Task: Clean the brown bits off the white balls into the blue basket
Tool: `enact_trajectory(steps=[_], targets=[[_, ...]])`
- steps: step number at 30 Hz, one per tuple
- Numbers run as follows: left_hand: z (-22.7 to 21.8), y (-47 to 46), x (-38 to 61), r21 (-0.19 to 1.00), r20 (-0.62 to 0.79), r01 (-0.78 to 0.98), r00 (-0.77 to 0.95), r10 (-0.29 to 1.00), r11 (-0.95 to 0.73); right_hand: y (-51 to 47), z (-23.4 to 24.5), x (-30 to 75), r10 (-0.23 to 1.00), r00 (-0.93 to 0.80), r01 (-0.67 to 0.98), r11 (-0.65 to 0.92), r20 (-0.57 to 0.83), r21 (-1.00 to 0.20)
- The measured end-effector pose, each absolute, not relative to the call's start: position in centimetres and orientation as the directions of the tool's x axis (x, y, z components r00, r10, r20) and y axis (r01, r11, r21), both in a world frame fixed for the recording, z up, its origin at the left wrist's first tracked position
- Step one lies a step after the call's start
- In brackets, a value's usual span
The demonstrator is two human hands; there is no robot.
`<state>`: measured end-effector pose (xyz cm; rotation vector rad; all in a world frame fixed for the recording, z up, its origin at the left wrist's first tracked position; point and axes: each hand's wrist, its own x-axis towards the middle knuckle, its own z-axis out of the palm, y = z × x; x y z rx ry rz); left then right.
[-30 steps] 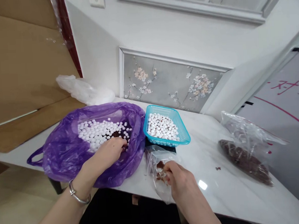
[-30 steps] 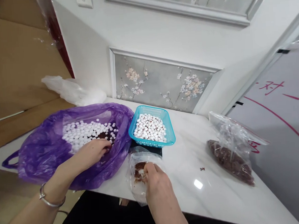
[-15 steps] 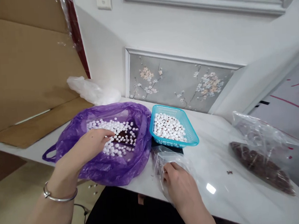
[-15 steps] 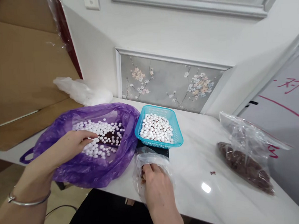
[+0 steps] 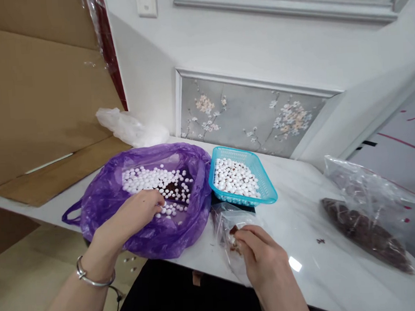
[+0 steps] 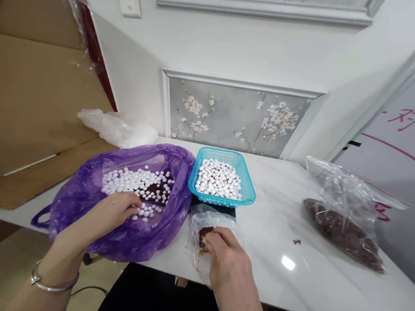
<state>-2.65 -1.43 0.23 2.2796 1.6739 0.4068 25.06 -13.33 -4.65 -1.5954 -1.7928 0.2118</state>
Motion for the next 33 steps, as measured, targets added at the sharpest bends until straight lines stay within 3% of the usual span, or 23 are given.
enact_trajectory(steps=[2, 4, 6, 7, 9, 12, 16, 20, 27, 33], targets=[[0.8, -2.0, -2.1, 0.441, 0.087, 0.835, 0.325, 0.942, -0.329, -13.6, -4.1, 25.1, 0.910, 0.072, 0.719, 0.236, 0.407, -0.654], [1.1, -3.2, -1.1, 0.640, 0.097, 0.693, 0.354, 0.930, -0.331, -13.9, -3.4, 25.1, 0.917, 0.134, 0.625, 0.215, 0.375, -0.750], [1.1, -4.8, 0.4, 0.909, 0.072, 0.353, 0.395, 0.916, -0.223, -14.1, -2.9, 25.2, 0.921, 0.195, 0.544, 0.183, 0.336, -0.818], [1.0, -5.6, 1.3, 0.982, 0.057, 0.139, 0.424, 0.904, -0.128, -14.2, -2.7, 25.3, 0.924, 0.202, 0.512, 0.184, 0.325, -0.839], [0.6, -7.2, 2.9, 0.982, 0.042, -0.179, 0.489, 0.871, 0.053, -14.5, -2.3, 25.3, 0.924, 0.178, 0.453, 0.228, 0.338, -0.862], [0.2, -8.7, 4.9, 0.898, 0.051, -0.385, 0.569, 0.820, 0.212, -15.2, -1.4, 24.9, 0.912, 0.207, 0.316, 0.281, 0.354, -0.906], [0.0, -9.2, 6.3, 0.846, 0.098, -0.466, 0.614, 0.783, 0.260, -16.3, -0.2, 24.0, 0.923, 0.314, 0.081, 0.208, 0.223, -0.975], [-0.2, -9.2, 7.1, 0.827, 0.093, -0.481, 0.627, 0.773, 0.290, -16.7, 0.2, 23.4, 0.913, 0.301, -0.029, 0.298, 0.276, -0.954], [-1.2, -9.8, 7.4, 0.805, -0.025, -0.457, 0.612, 0.791, 0.379, -16.1, -0.2, 22.6, 0.864, 0.211, -0.036, 0.475, 0.458, -0.879], [-0.6, -9.8, 7.7, 0.805, -0.053, -0.439, 0.619, 0.784, 0.401, -16.0, -0.6, 22.5, 0.850, 0.172, 0.043, 0.499, 0.498, -0.866]])
